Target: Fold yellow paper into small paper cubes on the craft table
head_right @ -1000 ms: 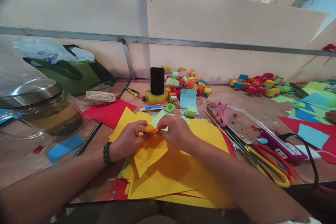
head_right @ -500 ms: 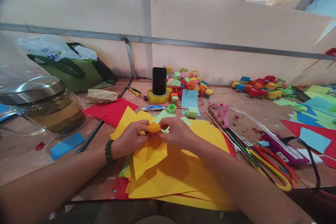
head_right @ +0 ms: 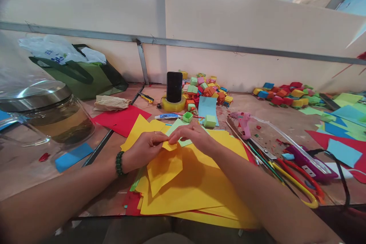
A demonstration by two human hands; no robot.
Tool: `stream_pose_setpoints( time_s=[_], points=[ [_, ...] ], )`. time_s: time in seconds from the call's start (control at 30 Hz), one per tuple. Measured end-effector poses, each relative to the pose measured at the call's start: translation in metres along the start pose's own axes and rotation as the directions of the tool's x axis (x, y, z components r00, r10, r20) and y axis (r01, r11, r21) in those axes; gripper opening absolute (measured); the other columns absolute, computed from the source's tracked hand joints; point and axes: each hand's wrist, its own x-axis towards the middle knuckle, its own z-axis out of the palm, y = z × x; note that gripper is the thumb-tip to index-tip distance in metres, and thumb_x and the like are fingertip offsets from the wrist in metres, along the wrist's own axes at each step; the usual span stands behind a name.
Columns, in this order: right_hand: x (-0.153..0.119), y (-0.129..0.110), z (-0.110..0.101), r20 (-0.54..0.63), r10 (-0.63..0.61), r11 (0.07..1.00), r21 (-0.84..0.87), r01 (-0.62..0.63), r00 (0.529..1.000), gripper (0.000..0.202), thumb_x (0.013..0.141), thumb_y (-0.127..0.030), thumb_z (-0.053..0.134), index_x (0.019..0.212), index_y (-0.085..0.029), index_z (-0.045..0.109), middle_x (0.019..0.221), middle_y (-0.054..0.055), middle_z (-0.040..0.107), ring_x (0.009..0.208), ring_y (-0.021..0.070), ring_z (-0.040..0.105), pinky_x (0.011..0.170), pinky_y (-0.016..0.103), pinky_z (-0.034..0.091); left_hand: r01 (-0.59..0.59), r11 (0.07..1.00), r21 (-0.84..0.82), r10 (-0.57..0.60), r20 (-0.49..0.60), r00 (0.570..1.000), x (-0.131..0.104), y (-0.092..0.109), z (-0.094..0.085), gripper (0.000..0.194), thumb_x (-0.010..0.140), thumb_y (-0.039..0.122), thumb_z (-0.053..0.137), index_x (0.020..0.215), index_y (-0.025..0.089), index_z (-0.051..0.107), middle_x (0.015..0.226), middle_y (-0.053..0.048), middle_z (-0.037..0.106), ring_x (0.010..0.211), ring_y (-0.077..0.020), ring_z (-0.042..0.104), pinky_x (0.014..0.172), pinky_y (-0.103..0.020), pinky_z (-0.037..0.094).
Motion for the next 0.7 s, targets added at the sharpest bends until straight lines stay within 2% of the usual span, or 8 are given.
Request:
stream_pose_setpoints(
  time_s=[0.1,0.2,0.3,0.4,0.5,0.6,0.7],
  points=[
    [0.004,0.000,0.000,0.008,0.137,0.988,0.063,-0.138,0.990,0.035,0.076,-0.048,0.060,0.066,-0.016,0.070,0.071,0.005,0.068,0.066,0.0154,0.060,0.062,0.028,0.048,-0.054,0.995,0.088,0.055,-0.010,0.998,-0.001,0.000,0.001,0.030,0.076,0.005,0.045,0.077,0.015,0.073,0.072,-0.004,0.069,0.067,-0.0128,0.060,0.063,-0.020,0.043],
    [0.005,0.000,0.005,-0.013,0.136,0.990,0.031,-0.136,0.991,0.032,0.062,-0.046,0.076,0.065,-0.016,0.065,0.063,0.001,0.062,0.058,0.0120,0.054,0.056,0.025,0.044,-0.076,0.987,0.141,0.079,-0.014,0.997,-0.001,0.000,0.002,0.027,0.077,0.006,0.046,0.074,0.015,0.072,0.073,-0.004,0.069,0.069,-0.0134,0.061,0.064,-0.021,0.043],
    [0.004,0.003,0.009,-0.008,0.113,0.994,0.010,-0.113,0.994,0.033,0.062,-0.046,0.076,0.063,-0.017,0.062,0.062,0.001,0.061,0.057,0.0115,0.053,0.054,0.025,0.044,-0.075,0.984,0.161,0.077,-0.006,0.997,-0.002,0.001,0.002,0.025,0.078,0.007,0.047,0.074,0.015,0.071,0.077,-0.006,0.070,0.072,-0.0143,0.062,0.066,-0.022,0.044],
    [0.003,0.007,0.011,-0.020,0.080,0.996,-0.049,-0.081,0.997,0.024,0.067,-0.038,0.074,0.065,-0.018,0.062,0.062,0.000,0.062,0.056,0.0115,0.054,0.054,0.024,0.045,-0.065,0.983,0.173,0.065,0.008,0.998,-0.002,0.002,0.002,0.025,0.078,0.007,0.047,0.070,0.015,0.070,0.075,-0.005,0.069,0.070,-0.0137,0.061,0.064,-0.022,0.044],
    [0.003,0.010,0.011,-0.061,0.006,0.979,-0.203,-0.018,0.998,0.010,0.070,-0.021,0.070,0.065,-0.017,0.063,0.063,-0.001,0.062,0.057,0.0106,0.054,0.055,0.023,0.044,-0.060,0.985,0.160,0.058,0.017,0.998,-0.001,0.003,0.001,0.025,0.077,0.006,0.047,0.068,0.015,0.069,0.071,-0.004,0.068,0.066,-0.0128,0.060,0.061,-0.021,0.043],
    [0.001,0.008,0.011,-0.072,-0.061,0.929,-0.368,0.030,0.996,0.010,0.070,-0.010,0.068,0.065,-0.017,0.063,0.064,-0.001,0.062,0.059,0.0101,0.054,0.058,0.023,0.042,-0.043,0.991,0.124,0.043,0.001,0.999,-0.001,0.004,0.002,0.026,0.074,0.005,0.047,0.073,0.015,0.071,0.073,-0.005,0.069,0.068,-0.0134,0.061,0.061,-0.021,0.045],
    [-0.001,0.006,0.011,-0.071,-0.085,0.869,-0.493,0.039,0.994,0.011,0.071,-0.008,0.068,0.067,-0.017,0.064,0.066,-0.001,0.063,0.062,0.0109,0.056,0.060,0.023,0.042,-0.017,0.996,0.086,0.019,-0.024,1.000,-0.001,0.005,0.002,0.029,0.071,0.006,0.048,0.082,0.014,0.074,0.080,-0.006,0.071,0.072,-0.0147,0.064,0.061,-0.021,0.047]
  ],
)
